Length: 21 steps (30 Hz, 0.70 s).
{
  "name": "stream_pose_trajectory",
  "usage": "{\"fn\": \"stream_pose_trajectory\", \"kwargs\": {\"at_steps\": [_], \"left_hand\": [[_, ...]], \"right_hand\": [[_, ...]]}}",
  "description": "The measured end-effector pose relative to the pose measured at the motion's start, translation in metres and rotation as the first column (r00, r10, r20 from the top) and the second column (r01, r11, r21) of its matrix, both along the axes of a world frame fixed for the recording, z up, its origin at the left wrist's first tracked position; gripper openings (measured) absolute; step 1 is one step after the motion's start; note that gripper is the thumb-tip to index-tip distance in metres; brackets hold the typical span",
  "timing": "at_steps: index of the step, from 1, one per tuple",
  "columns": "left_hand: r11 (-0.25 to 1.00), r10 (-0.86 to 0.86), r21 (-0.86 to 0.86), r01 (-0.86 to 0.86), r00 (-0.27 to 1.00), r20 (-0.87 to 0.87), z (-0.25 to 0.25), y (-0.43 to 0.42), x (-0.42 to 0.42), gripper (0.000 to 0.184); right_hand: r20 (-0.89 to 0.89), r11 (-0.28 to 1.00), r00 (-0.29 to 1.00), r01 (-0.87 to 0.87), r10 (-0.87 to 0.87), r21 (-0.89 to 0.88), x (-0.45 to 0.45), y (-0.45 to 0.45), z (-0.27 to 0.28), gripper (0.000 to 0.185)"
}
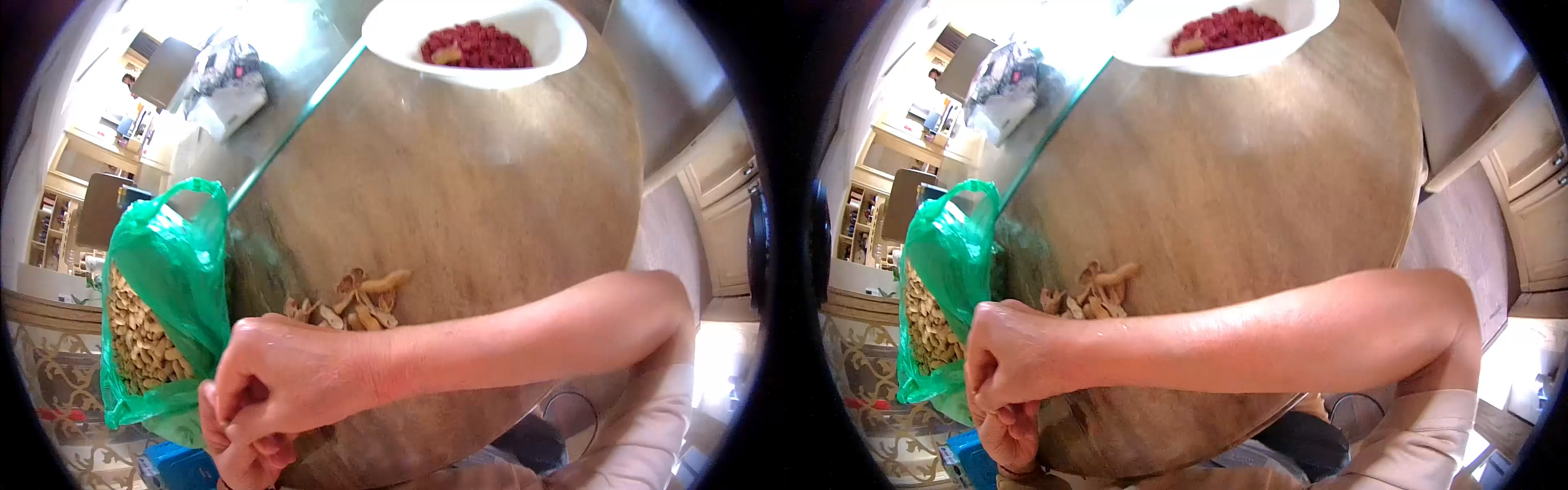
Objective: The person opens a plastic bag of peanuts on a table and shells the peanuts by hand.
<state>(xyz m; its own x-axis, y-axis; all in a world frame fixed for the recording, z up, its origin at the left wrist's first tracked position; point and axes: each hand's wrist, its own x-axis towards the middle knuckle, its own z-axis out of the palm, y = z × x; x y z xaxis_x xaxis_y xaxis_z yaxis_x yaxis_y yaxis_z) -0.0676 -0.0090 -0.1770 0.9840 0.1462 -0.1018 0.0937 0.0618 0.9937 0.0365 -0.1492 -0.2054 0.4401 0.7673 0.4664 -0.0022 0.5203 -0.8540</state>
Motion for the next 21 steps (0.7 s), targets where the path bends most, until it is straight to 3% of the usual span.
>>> {"fn": "stream_pose_trajectory", "kwargs": {"at_steps": [2,3,4,5,6,7,8,9,10,11,14,17,19,21], "left_hand": [[0.999,-0.025,-0.043,0.025,1.0,-0.007,-0.001,0.005,0.0,0.021],[0.99,-0.078,-0.12,0.076,0.997,-0.013,-0.001,0.01,0.001,0.021],[0.973,-0.131,-0.194,0.125,0.991,-0.019,0.0,0.015,0.0,0.02],[0.92,-0.257,-0.316,0.231,0.965,-0.043,-0.001,0.02,-0.002,0.019],[0.838,-0.368,-0.411,0.36,0.928,0.062,-0.006,0.021,0.001,0.023],[0.857,-0.295,-0.404,0.321,0.947,0.126,-0.006,0.019,0.002,0.023],[0.82,-0.354,-0.441,0.364,0.929,0.109,-0.006,0.018,0.003,0.021],[0.773,-0.419,-0.481,0.413,0.902,0.101,-0.009,0.028,0.004,0.02],[0.786,-0.37,-0.478,0.393,0.918,0.145,-0.009,0.026,0.005,0.02],[0.795,-0.39,-0.444,0.413,0.909,0.148,-0.009,0.024,0.006,0.02],[0.826,-0.376,-0.381,0.416,0.909,0.18,-0.011,0.03,0.007,0.023],[0.848,-0.325,-0.352,0.396,0.913,0.244,-0.02,0.032,0.009,0.029],[0.904,-0.335,-0.166,0.393,0.895,0.295,-0.018,0.033,0.012,0.035],[0.919,-0.32,-0.119,0.376,0.887,0.332,-0.015,0.031,0.012,0.037]], "right_hand": [[-0.081,0.996,0.996,0.017,-0.024,-0.09,0.0,-0.004,-0.001,0.017],[-0.041,0.994,0.999,-0.007,0.002,-0.11,0.0,-0.005,-0.002,0.017],[0.042,0.991,0.996,0.079,-0.075,-0.105,0.001,-0.005,-0.001,0.016],[0.125,0.986,0.983,0.146,-0.135,-0.08,0.001,-0.005,-0.001,0.015],[0.103,0.984,0.982,0.167,-0.16,-0.062,0.0,-0.005,-0.001,0.017],[0.085,0.983,0.981,0.18,-0.176,-0.046,-0.001,-0.009,0.0,0.019],[0.135,0.991,0.985,0.119,-0.111,-0.055,-0.002,-0.015,0.006,0.018],[0.051,0.984,0.994,0.103,-0.097,-0.144,-0.003,-0.01,0.009,0.016],[-0.038,0.969,0.994,0.09,-0.101,-0.229,-0.004,-0.016,0.013,0.014],[-0.002,0.968,0.998,0.055,-0.058,-0.246,-0.006,-0.018,0.015,0.014],[-0.079,0.941,0.979,0.156,-0.188,-0.301,-0.015,-0.014,0.027,0.011],[0.123,0.922,0.965,0.257,-0.231,-0.291,-0.015,-0.011,0.023,0.009],[0.216,0.902,0.951,0.283,-0.22,-0.326,-0.011,-0.012,0.021,0.008],[0.318,0.875,0.908,0.372,-0.273,-0.311,-0.011,-0.011,0.02,0.008]]}}
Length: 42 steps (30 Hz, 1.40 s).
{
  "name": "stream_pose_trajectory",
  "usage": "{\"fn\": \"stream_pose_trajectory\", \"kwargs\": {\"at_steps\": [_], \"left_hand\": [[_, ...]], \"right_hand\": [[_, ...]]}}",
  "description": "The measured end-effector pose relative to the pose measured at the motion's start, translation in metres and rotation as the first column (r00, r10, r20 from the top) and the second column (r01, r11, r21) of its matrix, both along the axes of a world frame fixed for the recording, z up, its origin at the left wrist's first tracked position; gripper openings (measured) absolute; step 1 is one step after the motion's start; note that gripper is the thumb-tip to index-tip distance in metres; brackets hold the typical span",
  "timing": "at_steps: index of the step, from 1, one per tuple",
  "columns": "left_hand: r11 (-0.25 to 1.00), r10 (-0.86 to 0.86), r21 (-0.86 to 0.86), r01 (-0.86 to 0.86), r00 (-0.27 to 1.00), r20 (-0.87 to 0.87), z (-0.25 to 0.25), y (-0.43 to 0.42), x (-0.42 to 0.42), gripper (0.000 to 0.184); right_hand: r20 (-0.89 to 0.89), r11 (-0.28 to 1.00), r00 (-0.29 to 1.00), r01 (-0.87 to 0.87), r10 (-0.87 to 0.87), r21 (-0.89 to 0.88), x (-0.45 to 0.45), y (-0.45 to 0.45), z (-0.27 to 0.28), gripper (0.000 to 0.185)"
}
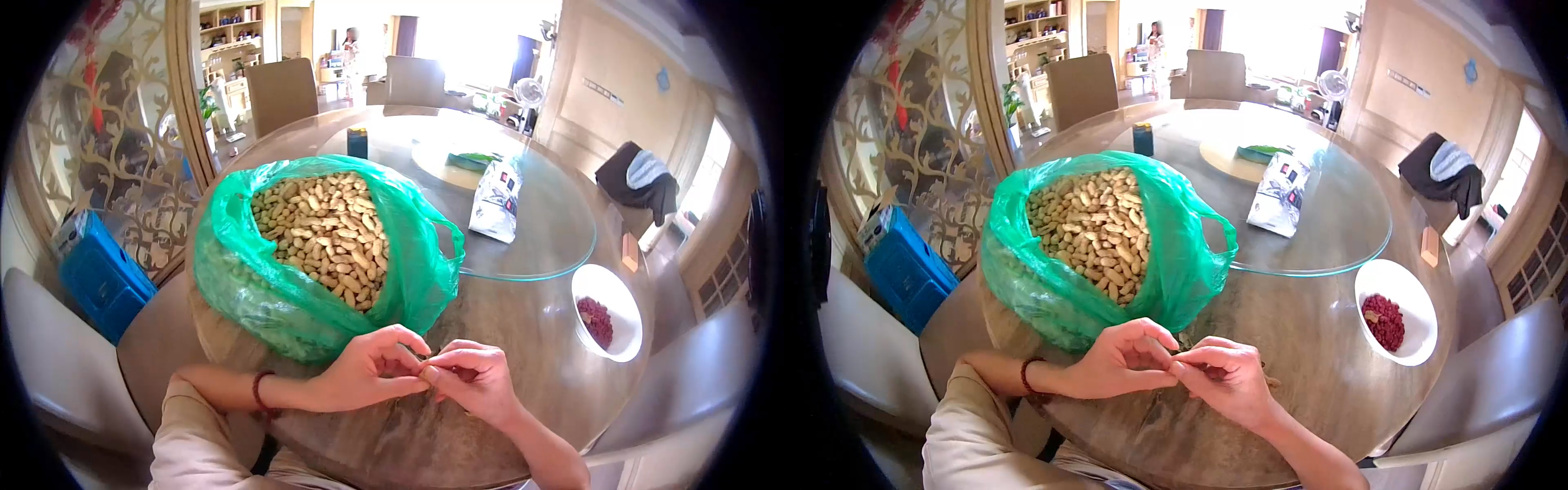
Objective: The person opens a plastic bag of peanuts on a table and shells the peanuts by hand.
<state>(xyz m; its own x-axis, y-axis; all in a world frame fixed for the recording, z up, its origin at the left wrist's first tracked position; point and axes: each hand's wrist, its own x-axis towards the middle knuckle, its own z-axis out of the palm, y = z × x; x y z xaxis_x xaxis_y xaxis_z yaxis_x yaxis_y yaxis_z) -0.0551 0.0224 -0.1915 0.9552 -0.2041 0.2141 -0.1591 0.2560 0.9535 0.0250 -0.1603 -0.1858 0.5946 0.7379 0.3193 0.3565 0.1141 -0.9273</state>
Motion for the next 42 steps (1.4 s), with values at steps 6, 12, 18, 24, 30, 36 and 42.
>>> {"fn": "stream_pose_trajectory", "kwargs": {"at_steps": [6,12,18,24,30,36,42], "left_hand": [[0.97,0.167,0.153,-0.19,0.974,0.152,-0.005,-0.006,-0.002,0.023],[0.954,0.208,0.171,-0.244,0.956,0.207,-0.007,-0.011,-0.002,0.02],[0.957,0.203,0.161,-0.24,0.955,0.217,-0.008,-0.01,0.0,0.018],[0.979,0.179,0.073,-0.192,0.97,0.163,-0.008,-0.007,0.004,0.011],[0.988,0.154,-0.029,-0.152,0.983,0.095,-0.009,0.0,0.009,0.008],[0.988,0.137,-0.075,-0.132,0.988,0.07,-0.006,0.004,0.012,0.009],[0.988,0.155,0.003,-0.156,0.983,0.099,-0.008,0.002,0.015,0.01]], "right_hand": [[-0.113,0.997,0.991,0.072,-0.068,0.025,-0.009,0.0,0.005,0.011],[-0.058,0.994,0.992,0.112,-0.113,-0.019,-0.01,0.0,0.006,0.007],[-0.044,0.988,0.988,0.142,-0.145,-0.065,-0.011,-0.001,0.006,0.004],[0.025,0.97,0.978,0.207,-0.205,-0.131,-0.014,0.001,0.008,0.007],[-0.15,0.976,0.965,0.208,-0.215,-0.062,-0.016,0.003,0.007,0.011],[-0.269,0.989,0.954,0.146,-0.135,0.021,-0.011,0.002,0.007,0.015],[-0.251,0.993,0.962,0.098,-0.111,-0.063,0.001,-0.001,0.007,0.015]]}}
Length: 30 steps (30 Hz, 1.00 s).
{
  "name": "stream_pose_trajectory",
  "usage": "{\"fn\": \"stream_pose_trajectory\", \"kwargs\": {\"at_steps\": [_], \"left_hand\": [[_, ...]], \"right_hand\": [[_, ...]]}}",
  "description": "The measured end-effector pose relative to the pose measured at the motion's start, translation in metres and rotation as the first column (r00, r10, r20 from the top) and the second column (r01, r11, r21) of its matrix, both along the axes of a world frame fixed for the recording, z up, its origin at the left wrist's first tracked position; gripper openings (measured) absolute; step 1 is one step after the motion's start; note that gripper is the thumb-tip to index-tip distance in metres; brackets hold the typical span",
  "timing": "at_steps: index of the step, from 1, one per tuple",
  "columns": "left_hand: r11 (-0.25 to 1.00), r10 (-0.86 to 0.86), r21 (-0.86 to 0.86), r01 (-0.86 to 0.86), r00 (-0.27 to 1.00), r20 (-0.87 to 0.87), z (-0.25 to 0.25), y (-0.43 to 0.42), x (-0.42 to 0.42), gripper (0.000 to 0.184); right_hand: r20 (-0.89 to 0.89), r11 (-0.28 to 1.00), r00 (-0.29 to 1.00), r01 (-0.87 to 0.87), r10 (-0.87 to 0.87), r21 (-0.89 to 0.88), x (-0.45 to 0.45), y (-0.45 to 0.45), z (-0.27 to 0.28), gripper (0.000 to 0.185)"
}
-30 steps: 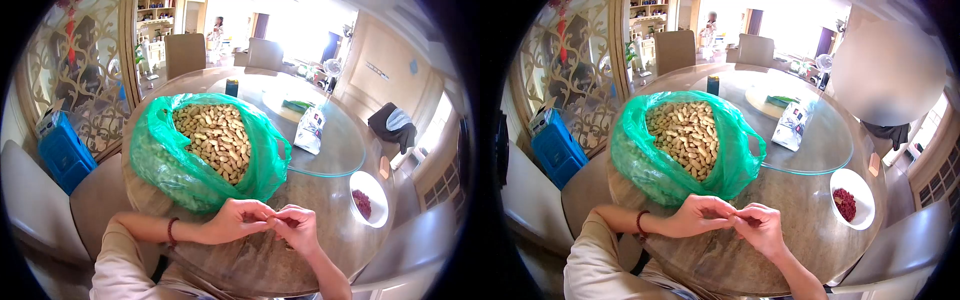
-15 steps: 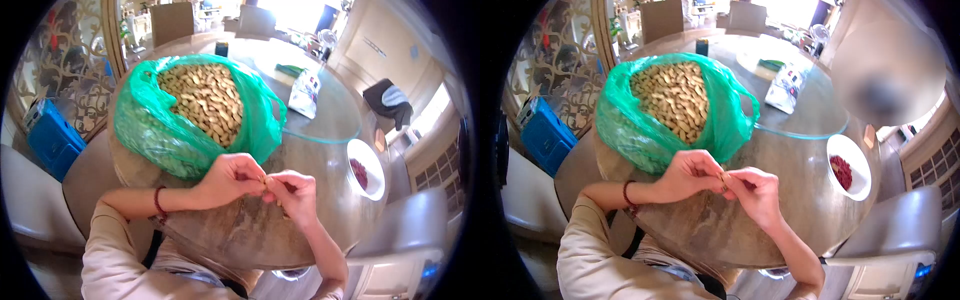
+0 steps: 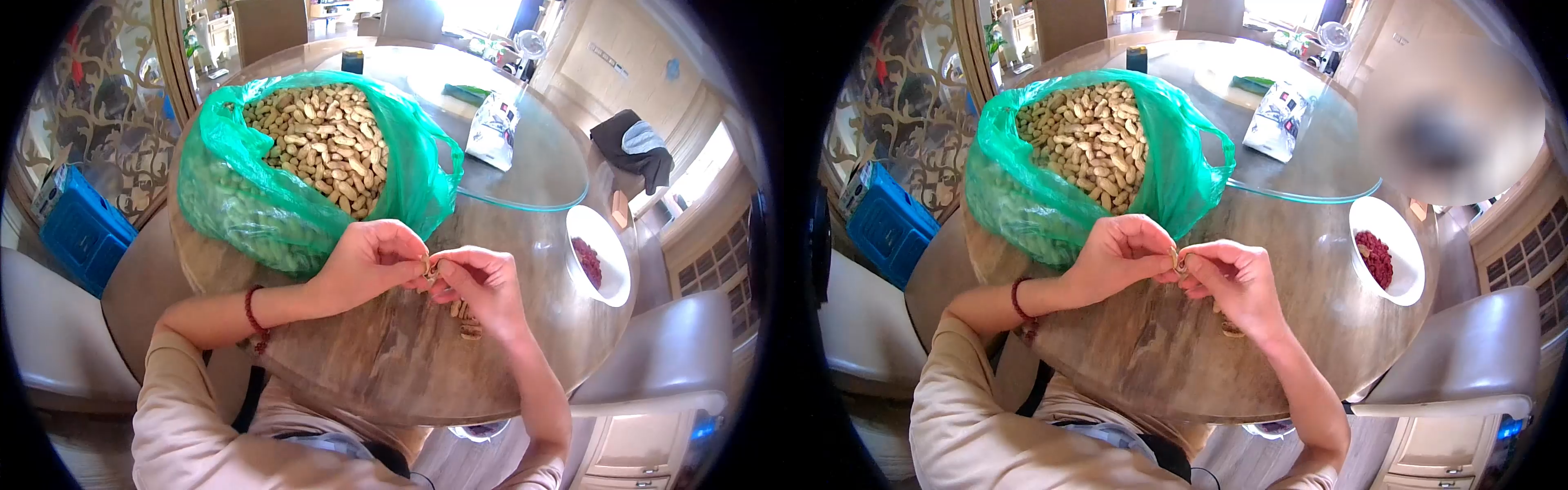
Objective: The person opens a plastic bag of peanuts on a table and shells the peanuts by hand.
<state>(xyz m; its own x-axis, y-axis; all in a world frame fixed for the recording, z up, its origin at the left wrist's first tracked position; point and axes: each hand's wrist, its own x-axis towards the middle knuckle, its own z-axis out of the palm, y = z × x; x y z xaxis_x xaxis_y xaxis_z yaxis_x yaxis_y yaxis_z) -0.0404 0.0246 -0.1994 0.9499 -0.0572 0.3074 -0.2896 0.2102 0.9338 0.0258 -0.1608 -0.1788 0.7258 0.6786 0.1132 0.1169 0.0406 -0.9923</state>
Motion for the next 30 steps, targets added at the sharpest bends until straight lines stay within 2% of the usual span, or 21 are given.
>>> {"fn": "stream_pose_trajectory", "kwargs": {"at_steps": [2,4,5,6,7,8,10,14,16,18,20,22,24,25,27,28,30], "left_hand": [[1.0,0.01,-0.012,-0.01,1.0,-0.004,-0.004,-0.005,-0.001,0.009],[0.969,0.072,0.234,-0.082,0.996,0.049,-0.01,-0.008,-0.002,0.009],[0.969,0.071,0.233,-0.079,0.997,0.044,-0.007,-0.006,0.0,0.009],[0.894,0.085,0.427,-0.135,0.987,0.134,-0.006,-0.006,0.0,0.011],[0.778,0.08,0.595,-0.202,0.971,0.225,-0.006,-0.007,-0.001,0.014],[0.779,0.079,0.595,-0.2,0.972,0.223,-0.008,-0.008,-0.001,0.014],[0.728,0.01,0.621,-0.291,0.91,0.415,-0.014,-0.011,0.003,0.017],[0.712,-0.027,0.615,-0.34,0.861,0.507,-0.02,-0.017,0.004,0.019],[0.712,-0.063,0.528,-0.464,0.706,0.705,-0.013,-0.016,0.004,0.019],[0.709,-0.052,0.501,-0.496,0.672,0.738,0.0,-0.006,0.003,0.019],[0.524,-0.023,0.398,-0.753,0.454,0.891,0.021,0.014,0.005,0.017],[0.322,0.068,0.343,-0.883,0.383,0.921,0.033,0.038,0.013,0.016],[0.07,0.175,0.448,-0.891,0.453,0.874,0.042,0.055,0.012,0.009],[0.068,0.175,0.447,-0.892,0.452,0.875,0.042,0.061,0.014,0.009],[-0.037,0.24,0.6,-0.799,0.575,0.782,0.039,0.068,0.018,0.005],[-0.038,0.24,0.599,-0.8,0.575,0.782,0.038,0.069,0.018,0.005],[-0.039,0.209,0.716,-0.697,0.695,0.688,0.037,0.065,0.017,0.011]], "right_hand": [[0.09,0.987,0.995,-0.016,0.031,-0.159,0.005,-0.005,0.006,0.015],[0.101,0.975,0.995,0.0,0.023,-0.22,0.009,-0.009,0.009,0.013],[0.205,0.952,0.978,0.015,0.05,-0.306,0.014,-0.009,0.014,0.013],[0.305,0.921,0.949,0.04,0.087,-0.387,0.016,-0.011,0.015,0.012],[0.451,0.921,0.885,0.077,0.113,-0.381,0.022,-0.013,0.007,0.012],[0.45,0.921,0.886,0.077,0.112,-0.382,0.022,-0.015,0.006,0.012],[0.571,0.896,0.802,0.11,0.176,-0.431,0.023,-0.017,0.006,0.013],[0.619,0.875,0.747,0.104,0.245,-0.472,0.022,-0.016,0.006,0.013],[0.681,0.875,0.713,0.211,0.167,-0.435,0.018,-0.015,0.009,0.013],[0.688,0.877,0.716,0.25,0.118,-0.41,0.015,-0.014,0.014,0.013],[0.692,0.876,0.719,0.29,0.067,-0.385,0.014,-0.013,0.015,0.012],[0.716,0.873,0.698,0.347,0.004,-0.343,0.013,-0.012,0.014,0.011],[0.735,0.876,0.678,0.349,0.008,-0.332,0.013,-0.011,0.013,0.011],[0.752,0.877,0.659,0.355,0.013,-0.325,0.013,-0.011,0.012,0.01],[0.74,0.875,0.673,0.355,0.006,-0.33,0.012,-0.01,0.011,0.01],[0.727,0.872,0.687,0.357,-0.002,-0.334,0.012,-0.01,0.011,0.011],[0.747,0.887,0.664,0.358,-0.021,-0.293,0.013,-0.01,0.01,0.01]]}}
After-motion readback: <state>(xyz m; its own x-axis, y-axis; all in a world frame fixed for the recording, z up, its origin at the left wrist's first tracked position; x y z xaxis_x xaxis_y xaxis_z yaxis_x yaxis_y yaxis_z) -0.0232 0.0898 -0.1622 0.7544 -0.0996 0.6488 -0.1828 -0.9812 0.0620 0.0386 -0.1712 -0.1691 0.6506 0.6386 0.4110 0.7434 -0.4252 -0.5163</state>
